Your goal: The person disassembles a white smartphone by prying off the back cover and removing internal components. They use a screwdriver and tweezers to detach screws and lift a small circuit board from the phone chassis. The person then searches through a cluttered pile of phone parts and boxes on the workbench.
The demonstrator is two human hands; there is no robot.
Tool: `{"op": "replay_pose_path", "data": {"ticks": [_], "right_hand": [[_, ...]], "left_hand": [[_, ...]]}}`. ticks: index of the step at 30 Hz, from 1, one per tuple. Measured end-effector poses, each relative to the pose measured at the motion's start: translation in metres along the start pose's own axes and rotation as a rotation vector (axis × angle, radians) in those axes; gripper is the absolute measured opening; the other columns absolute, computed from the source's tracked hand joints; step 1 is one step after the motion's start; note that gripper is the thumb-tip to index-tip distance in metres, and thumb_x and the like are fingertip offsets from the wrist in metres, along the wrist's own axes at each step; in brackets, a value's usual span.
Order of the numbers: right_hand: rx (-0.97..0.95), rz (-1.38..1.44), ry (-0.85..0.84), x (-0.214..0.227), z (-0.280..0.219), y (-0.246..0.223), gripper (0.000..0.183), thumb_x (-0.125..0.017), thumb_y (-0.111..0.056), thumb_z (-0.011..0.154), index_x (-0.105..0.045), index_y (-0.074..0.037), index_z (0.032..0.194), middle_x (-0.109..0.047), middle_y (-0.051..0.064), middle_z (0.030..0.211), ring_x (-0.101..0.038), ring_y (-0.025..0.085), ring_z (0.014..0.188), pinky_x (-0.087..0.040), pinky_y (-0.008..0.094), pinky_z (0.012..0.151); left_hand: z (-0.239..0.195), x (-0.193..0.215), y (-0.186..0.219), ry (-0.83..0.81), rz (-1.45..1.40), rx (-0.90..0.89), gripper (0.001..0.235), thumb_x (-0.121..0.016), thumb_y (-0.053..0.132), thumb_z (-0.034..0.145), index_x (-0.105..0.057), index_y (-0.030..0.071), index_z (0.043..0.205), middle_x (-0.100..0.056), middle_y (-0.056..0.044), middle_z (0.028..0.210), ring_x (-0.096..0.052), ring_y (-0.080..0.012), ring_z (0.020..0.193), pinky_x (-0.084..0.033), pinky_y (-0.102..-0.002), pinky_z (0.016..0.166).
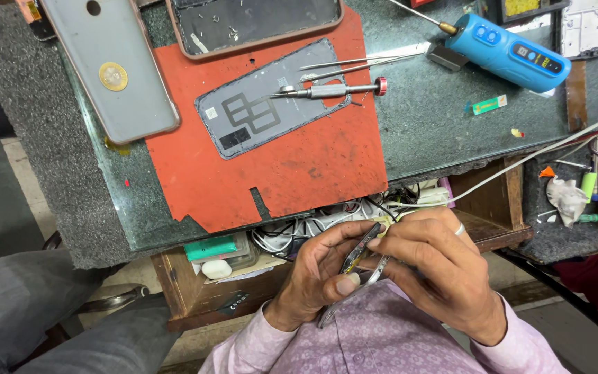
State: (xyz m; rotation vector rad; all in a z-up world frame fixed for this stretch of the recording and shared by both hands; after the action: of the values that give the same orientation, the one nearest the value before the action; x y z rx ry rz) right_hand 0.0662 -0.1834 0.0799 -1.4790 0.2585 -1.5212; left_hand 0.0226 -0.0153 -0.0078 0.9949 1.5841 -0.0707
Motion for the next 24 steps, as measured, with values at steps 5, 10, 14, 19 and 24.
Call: {"op": "replay_pose_path", "data": {"ticks": [5,10,14,19,24], "right_hand": [[-0.002,-0.037,0.006,-0.001,0.003,-0.004,0.041,-0.084,-0.004,0.067,-0.073,-0.006,0.106,-0.067,0.006,0.1,-0.065,0.024,0.095,-0.051,0.037,0.083],[-0.016,-0.063,0.04,-0.002,0.008,-0.011,0.041,-0.084,-0.001,0.069,-0.073,-0.005,0.109,-0.067,0.006,0.1,-0.066,0.023,0.093,-0.052,0.036,0.084],[-0.02,-0.08,0.05,-0.004,0.008,-0.014,0.039,-0.083,0.0,0.071,-0.073,-0.005,0.109,-0.067,0.006,0.1,-0.066,0.023,0.094,-0.052,0.036,0.085],[-0.041,-0.086,0.046,-0.006,0.011,-0.013,0.038,-0.082,0.003,0.072,-0.073,-0.005,0.108,-0.068,0.005,0.1,-0.066,0.023,0.094,-0.052,0.035,0.084],[-0.061,-0.016,-0.027,-0.004,0.015,-0.009,0.037,-0.083,-0.003,0.07,-0.069,-0.005,0.105,-0.066,0.007,0.103,-0.064,0.026,0.1,-0.051,0.038,0.088]], "left_hand": [[0.0,0.0,0.002,-0.004,-0.004,-0.006,0.099,-0.088,0.047,0.082,-0.044,-0.011,0.149,-0.054,-0.018,0.145,-0.051,-0.025,0.141,-0.04,-0.041,0.124],[-0.002,0.0,0.004,0.023,-0.028,-0.008,0.1,-0.089,0.047,0.08,-0.044,-0.01,0.149,-0.055,-0.018,0.143,-0.052,-0.0254,0.138,-0.04,-0.041,0.122],[-0.003,0.002,0.004,0.029,-0.038,-0.019,0.1,-0.09,0.046,0.079,-0.044,-0.01,0.148,-0.055,-0.018,0.143,-0.052,-0.0252,0.139,-0.04,-0.041,0.123],[-0.001,0.004,0.003,0.037,-0.033,-0.037,0.101,-0.09,0.046,0.079,-0.044,-0.011,0.148,-0.057,-0.017,0.14,-0.054,-0.0251,0.137,-0.044,-0.041,0.121],[-0.002,0.005,0.002,0.001,-0.04,-0.023,0.101,-0.091,0.045,0.08,-0.044,-0.012,0.149,-0.057,-0.018,0.138,-0.057,-0.0243,0.132,-0.046,-0.039,0.117]]}}
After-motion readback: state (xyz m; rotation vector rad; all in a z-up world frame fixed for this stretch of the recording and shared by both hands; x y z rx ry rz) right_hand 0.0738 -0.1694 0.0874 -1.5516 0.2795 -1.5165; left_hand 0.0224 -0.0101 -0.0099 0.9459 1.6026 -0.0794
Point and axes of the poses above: each hand's wrist, its own z-axis towards the middle knuckle, its own x-axis out of the back of the hand, y = z × x, the point moved 3 cm from there along z, towards the middle knuckle
